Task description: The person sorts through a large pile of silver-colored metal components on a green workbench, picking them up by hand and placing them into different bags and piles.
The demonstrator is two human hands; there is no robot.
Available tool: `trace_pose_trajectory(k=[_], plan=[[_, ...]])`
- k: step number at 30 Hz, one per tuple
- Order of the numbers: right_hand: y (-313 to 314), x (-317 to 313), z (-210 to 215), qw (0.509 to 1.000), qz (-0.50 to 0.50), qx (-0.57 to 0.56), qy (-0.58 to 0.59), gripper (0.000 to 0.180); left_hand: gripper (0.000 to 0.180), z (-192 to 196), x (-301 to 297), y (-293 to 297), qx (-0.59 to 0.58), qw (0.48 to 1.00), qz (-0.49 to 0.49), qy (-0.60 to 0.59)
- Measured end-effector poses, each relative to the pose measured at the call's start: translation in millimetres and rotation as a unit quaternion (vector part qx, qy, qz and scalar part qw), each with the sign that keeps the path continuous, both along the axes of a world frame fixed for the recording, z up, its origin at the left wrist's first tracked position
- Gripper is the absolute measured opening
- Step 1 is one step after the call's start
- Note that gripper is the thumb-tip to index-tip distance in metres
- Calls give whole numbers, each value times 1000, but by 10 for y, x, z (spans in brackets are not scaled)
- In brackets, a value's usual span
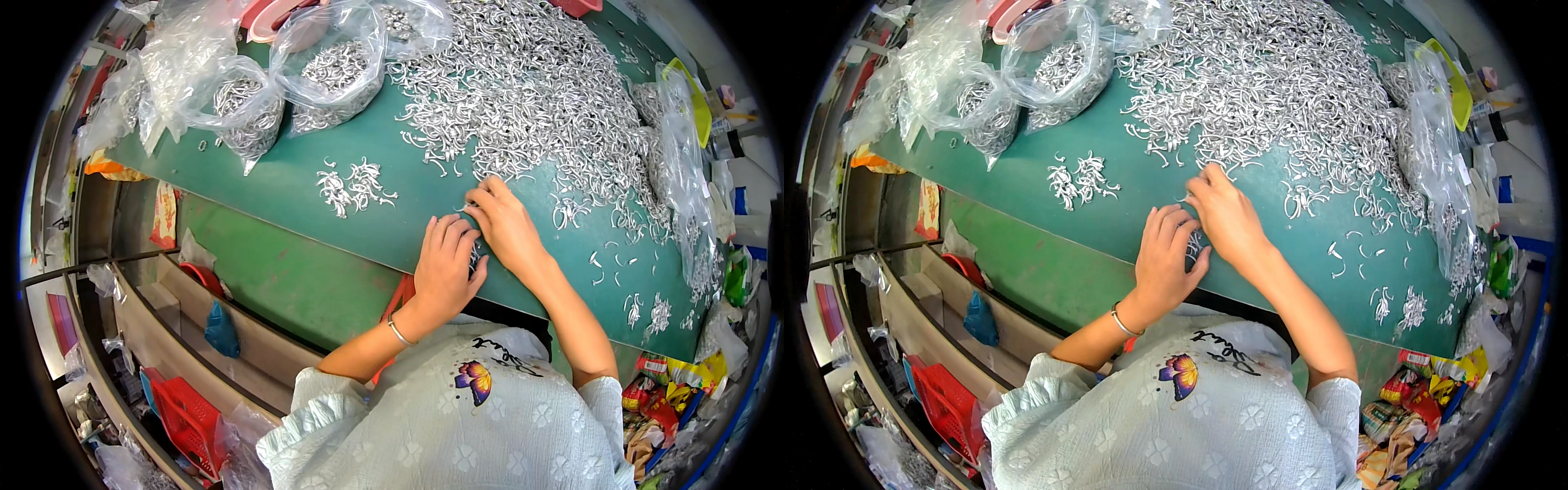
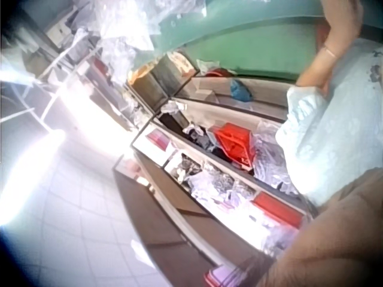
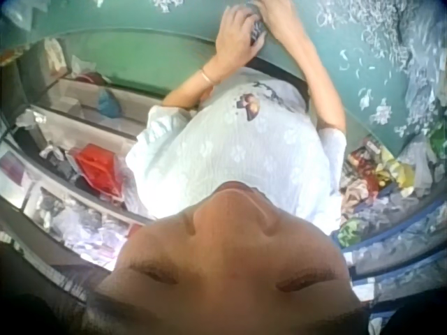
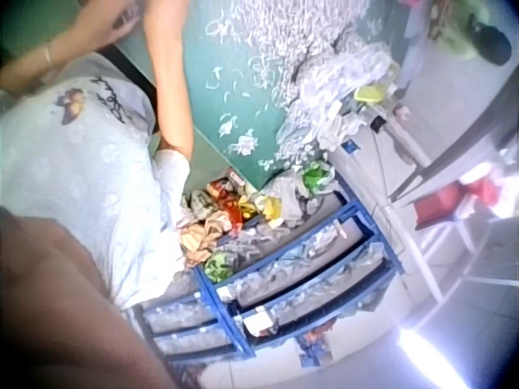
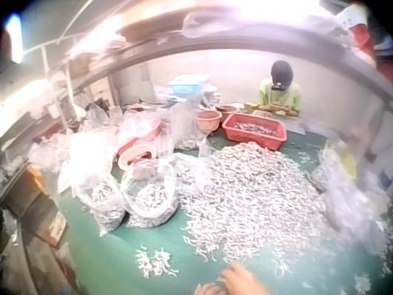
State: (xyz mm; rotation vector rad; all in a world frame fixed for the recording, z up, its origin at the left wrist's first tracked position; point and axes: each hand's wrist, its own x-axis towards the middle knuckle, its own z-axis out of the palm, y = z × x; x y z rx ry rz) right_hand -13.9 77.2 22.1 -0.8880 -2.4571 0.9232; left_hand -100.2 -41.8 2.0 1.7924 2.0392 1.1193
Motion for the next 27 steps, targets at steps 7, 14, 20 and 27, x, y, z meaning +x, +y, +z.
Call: trace_pose_trajectory(k=[7,14,20,27], plan=[[114,-604,39,992,94,-64,-59,16,51,2,7,-8,-6,998,0,60],[84,-1055,-12,990,104,-94,21,31,59,-11,5,26,-3,998,-1,68],[358,-117,410,944,59,-311,89,30,49,47,-22,89,-36,998,-14,54],[261,1826,567,962,-268,-60,-4,23,46,96,-35,225,-37,997,9,73]])
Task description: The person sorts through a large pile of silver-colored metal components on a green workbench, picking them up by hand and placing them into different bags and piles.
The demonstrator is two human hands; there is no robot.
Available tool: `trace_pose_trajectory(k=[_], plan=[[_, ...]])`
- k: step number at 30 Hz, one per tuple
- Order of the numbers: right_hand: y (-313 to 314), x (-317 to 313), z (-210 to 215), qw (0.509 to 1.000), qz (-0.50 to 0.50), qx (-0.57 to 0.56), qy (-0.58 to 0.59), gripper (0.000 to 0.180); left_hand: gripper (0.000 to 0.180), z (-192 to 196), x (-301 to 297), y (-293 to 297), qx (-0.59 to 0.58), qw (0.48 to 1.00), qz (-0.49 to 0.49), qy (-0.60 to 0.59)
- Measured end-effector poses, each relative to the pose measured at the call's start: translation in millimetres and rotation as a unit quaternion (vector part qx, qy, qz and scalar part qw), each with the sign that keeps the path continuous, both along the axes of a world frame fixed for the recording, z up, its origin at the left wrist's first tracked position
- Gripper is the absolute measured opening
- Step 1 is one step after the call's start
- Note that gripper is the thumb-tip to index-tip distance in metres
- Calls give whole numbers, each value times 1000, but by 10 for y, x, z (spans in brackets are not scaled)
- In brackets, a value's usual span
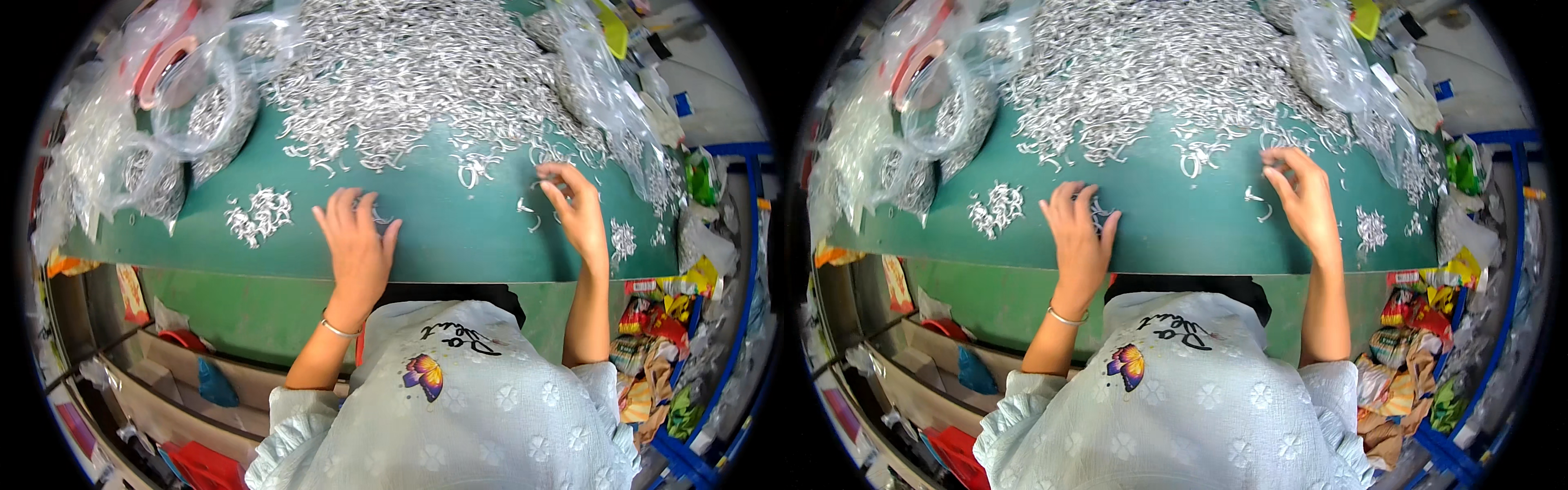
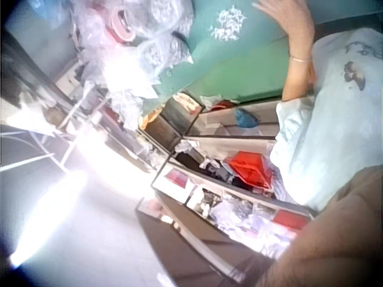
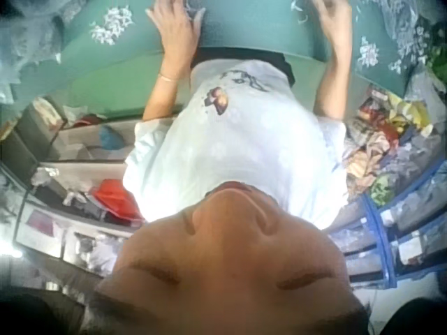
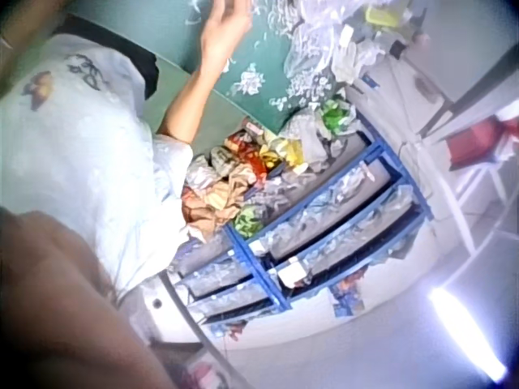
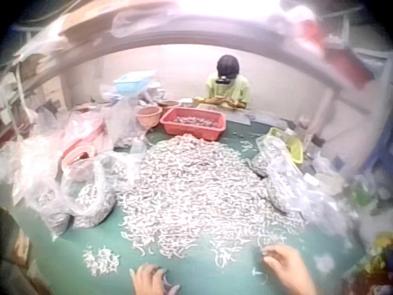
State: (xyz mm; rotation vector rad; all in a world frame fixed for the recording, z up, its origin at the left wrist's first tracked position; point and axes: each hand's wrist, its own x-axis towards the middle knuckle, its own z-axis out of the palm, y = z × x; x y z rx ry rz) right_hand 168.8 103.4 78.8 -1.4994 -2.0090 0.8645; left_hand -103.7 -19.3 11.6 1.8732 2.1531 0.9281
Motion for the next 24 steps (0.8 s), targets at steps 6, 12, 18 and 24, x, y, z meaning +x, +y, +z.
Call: trace_pose_trajectory(k=[6,12,18,24], plan=[[-402,109,-364,983,13,138,-120,30,49,207,341,26,45,996,-79,-4],[-566,-112,-538,982,123,144,0,21,51,157,885,226,-28,955,-248,-159],[-563,165,-424,980,94,168,-41,19,46,11,1042,253,-23,937,-333,-101],[-536,381,-501,980,49,172,-92,13,37,21,890,188,10,952,-290,-98]])
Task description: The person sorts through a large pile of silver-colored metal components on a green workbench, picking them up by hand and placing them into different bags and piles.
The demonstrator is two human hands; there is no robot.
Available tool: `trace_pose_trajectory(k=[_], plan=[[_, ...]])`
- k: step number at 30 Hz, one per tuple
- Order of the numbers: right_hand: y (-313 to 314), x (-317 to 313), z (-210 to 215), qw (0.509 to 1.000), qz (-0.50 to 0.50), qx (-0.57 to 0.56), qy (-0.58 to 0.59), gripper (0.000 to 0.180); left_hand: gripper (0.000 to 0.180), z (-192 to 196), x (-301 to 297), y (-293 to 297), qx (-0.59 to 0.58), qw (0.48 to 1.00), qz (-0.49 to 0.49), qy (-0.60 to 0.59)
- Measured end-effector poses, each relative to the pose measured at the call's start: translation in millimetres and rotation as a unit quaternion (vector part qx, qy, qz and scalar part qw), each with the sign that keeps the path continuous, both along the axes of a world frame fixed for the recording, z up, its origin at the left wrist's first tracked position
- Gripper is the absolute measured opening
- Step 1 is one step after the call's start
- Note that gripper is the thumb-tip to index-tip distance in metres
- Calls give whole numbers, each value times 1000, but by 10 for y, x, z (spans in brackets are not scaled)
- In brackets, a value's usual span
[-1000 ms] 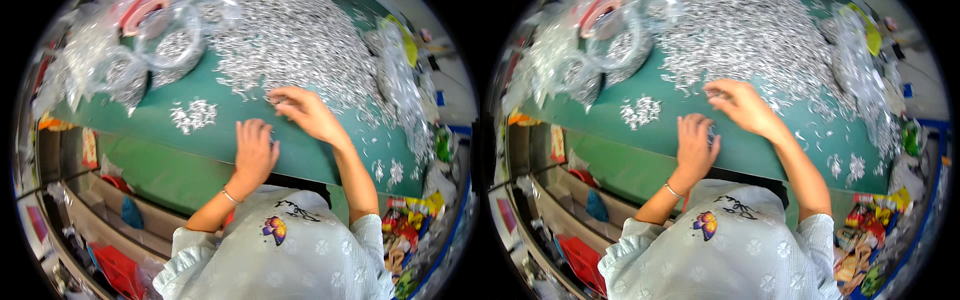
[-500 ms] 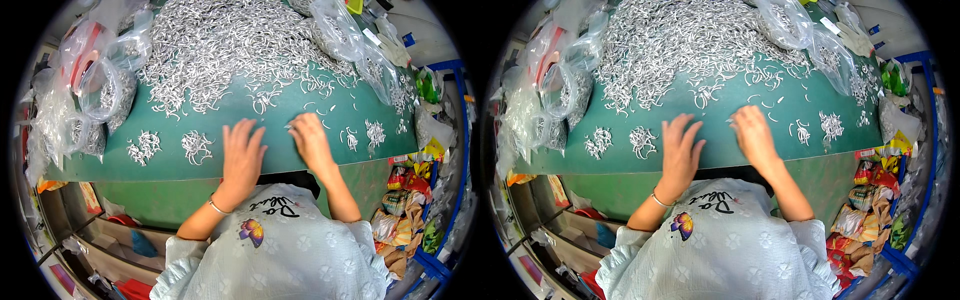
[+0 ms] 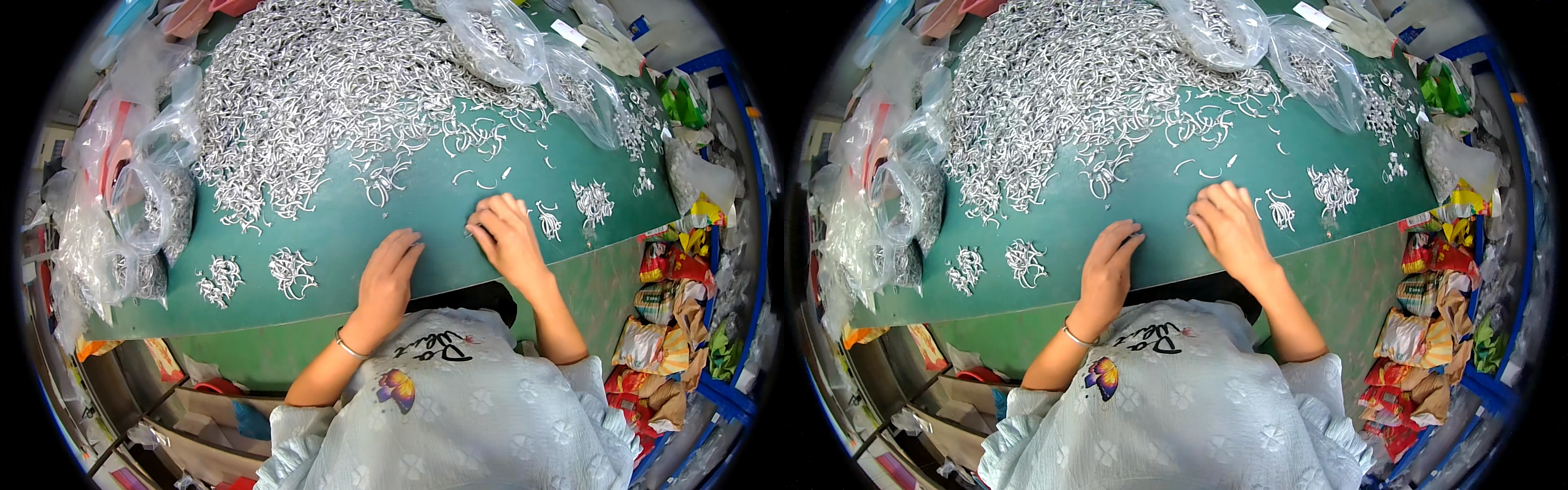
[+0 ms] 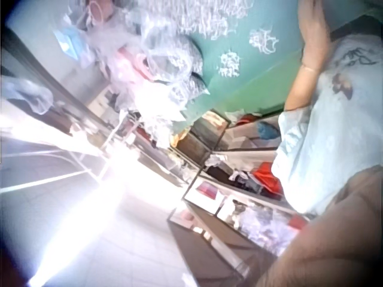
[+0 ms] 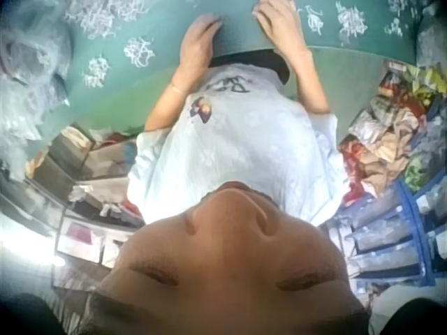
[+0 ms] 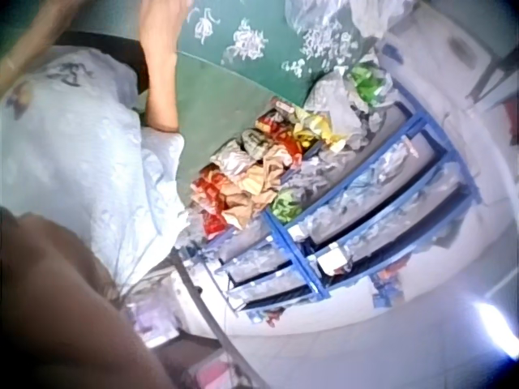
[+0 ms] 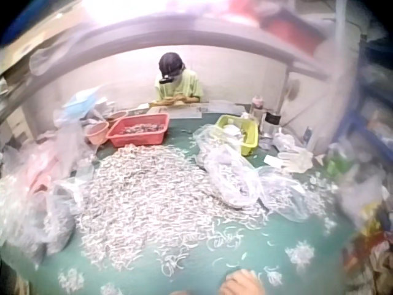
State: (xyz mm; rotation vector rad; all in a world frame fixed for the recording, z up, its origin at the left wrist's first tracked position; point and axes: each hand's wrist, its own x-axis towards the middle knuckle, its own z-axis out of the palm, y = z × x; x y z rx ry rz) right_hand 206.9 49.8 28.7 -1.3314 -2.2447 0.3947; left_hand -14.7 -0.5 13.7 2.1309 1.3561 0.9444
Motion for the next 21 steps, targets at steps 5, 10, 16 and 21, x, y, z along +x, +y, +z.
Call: trace_pose_trajectory(k=[5,10,16,21], plan=[[275,204,96,978,-195,71,-10,13,33,-12,-28,-5,16,999,37,-12],[439,135,-61,987,-152,39,-28,10,31,3,-13,20,28,999,20,-1],[297,-243,-12,994,-73,41,73,7,24,40,21,58,-1,1000,18,-17],[405,-12,81,990,-138,1,21,16,24,46,30,46,-7,998,41,-40]])
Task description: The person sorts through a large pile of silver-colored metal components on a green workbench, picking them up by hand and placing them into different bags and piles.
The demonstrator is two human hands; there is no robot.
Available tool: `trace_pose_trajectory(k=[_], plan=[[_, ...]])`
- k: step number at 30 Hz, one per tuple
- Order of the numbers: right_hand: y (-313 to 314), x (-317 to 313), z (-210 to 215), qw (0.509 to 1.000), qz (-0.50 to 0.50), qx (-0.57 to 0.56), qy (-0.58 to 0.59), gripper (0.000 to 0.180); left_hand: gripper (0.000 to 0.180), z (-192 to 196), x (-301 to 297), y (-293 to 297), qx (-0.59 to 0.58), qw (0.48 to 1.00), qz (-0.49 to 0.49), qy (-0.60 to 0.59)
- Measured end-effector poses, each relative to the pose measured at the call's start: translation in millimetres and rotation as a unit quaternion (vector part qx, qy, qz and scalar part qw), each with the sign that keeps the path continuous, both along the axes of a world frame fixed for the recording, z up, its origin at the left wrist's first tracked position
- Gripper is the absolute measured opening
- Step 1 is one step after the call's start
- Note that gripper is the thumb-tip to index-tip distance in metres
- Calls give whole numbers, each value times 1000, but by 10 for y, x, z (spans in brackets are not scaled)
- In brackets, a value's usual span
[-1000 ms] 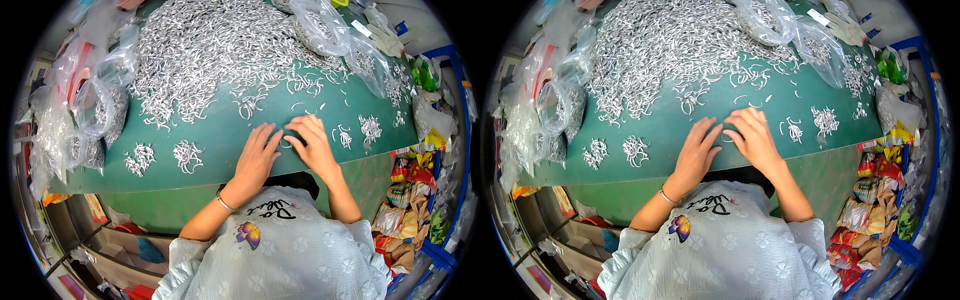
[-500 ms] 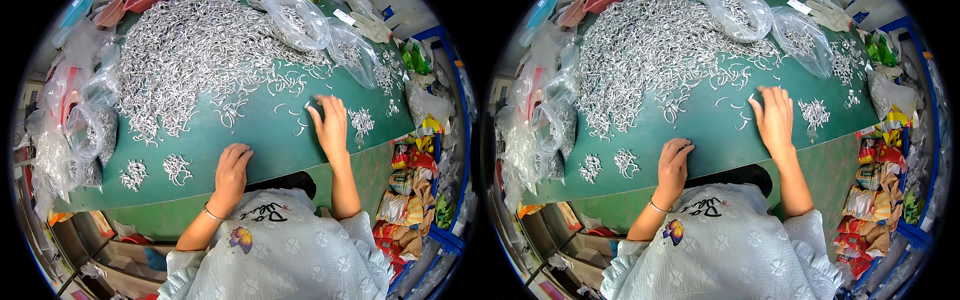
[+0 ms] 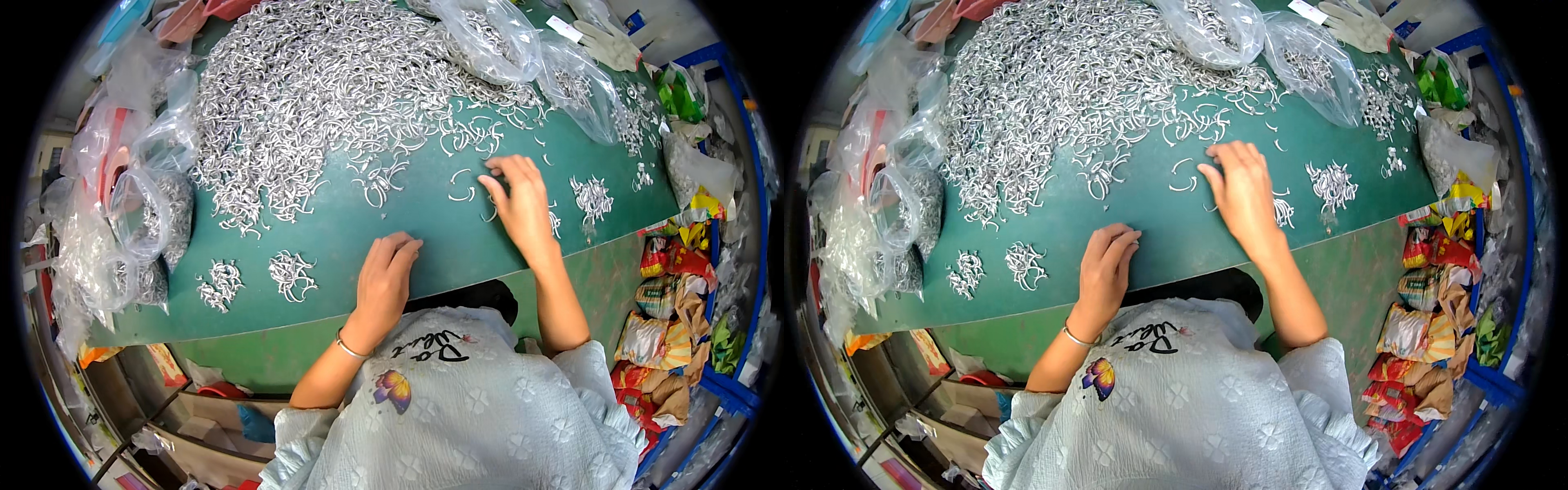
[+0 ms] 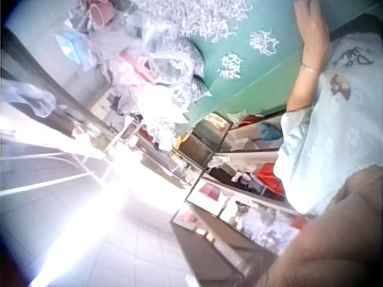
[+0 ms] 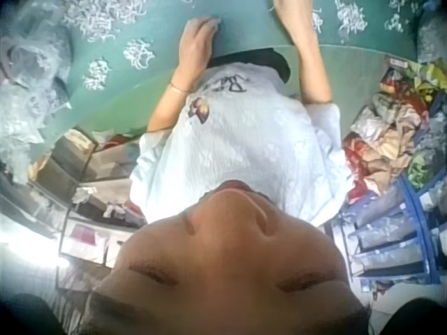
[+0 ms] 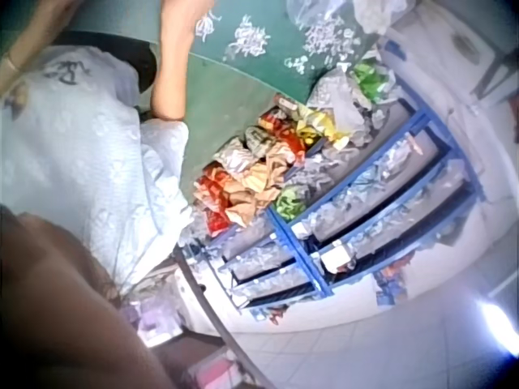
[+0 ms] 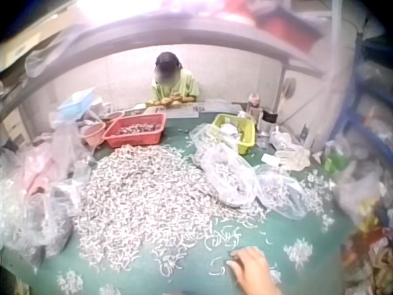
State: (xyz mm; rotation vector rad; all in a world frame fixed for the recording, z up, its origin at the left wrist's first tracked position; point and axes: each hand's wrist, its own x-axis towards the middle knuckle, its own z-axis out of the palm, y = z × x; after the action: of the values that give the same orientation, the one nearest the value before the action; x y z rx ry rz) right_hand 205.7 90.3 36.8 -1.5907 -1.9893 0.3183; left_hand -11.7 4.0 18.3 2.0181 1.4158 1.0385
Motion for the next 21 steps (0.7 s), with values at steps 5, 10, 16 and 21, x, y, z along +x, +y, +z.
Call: trace_pose_trajectory(k=[5,10,16,21], plan=[[-74,-76,-61,997,72,-20,-6,18,23,-18,21,9,-8,1000,-6,-11],[-134,-150,-75,997,75,-33,-6,16,23,-15,24,-3,1,1000,8,-12],[-513,-567,44,984,170,-48,-1,13,22,-10,113,37,-42,994,80,-68],[10,-234,55,998,8,50,22,11,27,-7,240,6,-19,998,55,-3]])
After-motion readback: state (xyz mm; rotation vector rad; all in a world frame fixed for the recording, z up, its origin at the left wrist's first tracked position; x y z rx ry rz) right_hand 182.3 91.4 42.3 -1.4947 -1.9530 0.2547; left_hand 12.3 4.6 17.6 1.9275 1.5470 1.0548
